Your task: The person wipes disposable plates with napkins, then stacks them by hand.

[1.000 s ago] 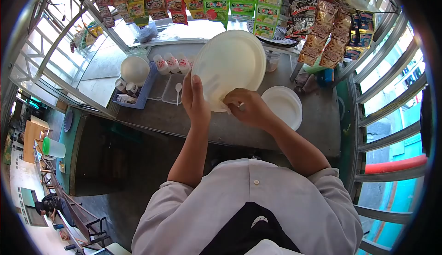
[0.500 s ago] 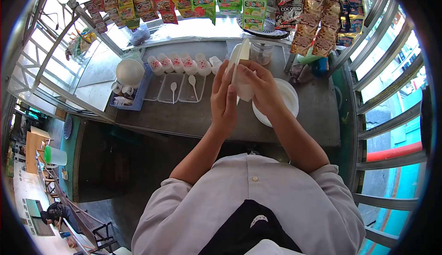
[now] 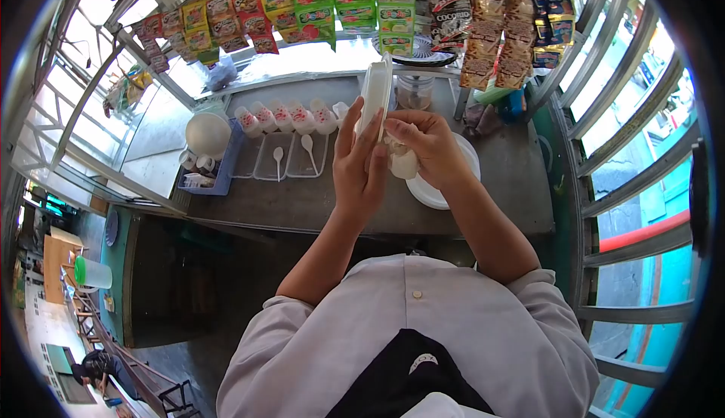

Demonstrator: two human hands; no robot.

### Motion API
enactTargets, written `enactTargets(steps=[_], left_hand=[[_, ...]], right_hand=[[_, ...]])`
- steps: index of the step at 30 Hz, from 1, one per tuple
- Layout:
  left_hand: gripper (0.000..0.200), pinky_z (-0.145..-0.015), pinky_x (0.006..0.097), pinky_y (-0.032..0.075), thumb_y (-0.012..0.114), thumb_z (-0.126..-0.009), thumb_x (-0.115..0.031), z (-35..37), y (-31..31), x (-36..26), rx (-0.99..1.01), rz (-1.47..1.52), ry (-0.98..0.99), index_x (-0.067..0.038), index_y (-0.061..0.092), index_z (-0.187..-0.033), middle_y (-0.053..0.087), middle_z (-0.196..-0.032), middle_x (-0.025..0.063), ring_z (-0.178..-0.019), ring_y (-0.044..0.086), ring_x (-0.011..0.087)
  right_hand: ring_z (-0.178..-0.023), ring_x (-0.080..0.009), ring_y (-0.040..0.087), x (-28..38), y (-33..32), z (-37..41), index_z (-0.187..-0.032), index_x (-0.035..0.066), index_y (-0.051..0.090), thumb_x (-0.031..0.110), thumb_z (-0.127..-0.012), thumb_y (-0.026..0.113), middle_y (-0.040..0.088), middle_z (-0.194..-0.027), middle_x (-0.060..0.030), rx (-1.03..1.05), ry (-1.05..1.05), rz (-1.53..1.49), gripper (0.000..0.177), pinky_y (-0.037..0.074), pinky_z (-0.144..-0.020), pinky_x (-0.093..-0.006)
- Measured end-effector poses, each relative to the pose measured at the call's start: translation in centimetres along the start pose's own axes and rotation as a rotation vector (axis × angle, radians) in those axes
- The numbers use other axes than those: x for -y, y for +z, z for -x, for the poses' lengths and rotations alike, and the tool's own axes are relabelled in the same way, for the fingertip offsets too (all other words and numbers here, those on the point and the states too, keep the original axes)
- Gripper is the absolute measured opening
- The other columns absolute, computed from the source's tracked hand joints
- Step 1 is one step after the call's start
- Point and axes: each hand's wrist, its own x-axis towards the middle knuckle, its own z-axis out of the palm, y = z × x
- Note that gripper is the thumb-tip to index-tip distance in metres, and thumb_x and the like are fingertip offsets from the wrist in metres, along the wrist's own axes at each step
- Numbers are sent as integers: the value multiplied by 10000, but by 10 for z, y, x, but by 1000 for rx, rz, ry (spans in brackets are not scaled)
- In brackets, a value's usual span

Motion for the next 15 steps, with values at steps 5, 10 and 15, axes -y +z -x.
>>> enactTargets(steps=[5,10,15], left_hand=[[388,-1002,445,382,476,-937,-208,-2,16,-1,26,-31,26,-93,563,-1297,427,-1391,215,-1231,476,382],[376,-983,448,401,477,-932,-219,-2,36,0,65,-32,114,-110,580,-1277,447,-1370,216,-1203,499,385],[382,-994,443,393,469,-938,-227,-7,48,2,72,0,116,-99,571,-1283,434,-1377,229,-1218,488,387]], right_hand=[[-728,-74,597,15,-9,10,-1025,-59,668,150,-870,651,670,-874,-55,-99,-32,173,261,484,-646,-222],[-750,-75,608,17,-25,18,-1032,-54,648,112,-912,597,665,-883,-57,-190,-93,352,211,496,-654,-216],[-763,-52,589,23,-17,22,-1022,-42,664,123,-919,598,664,-873,-36,-253,-174,139,205,479,-641,-203]])
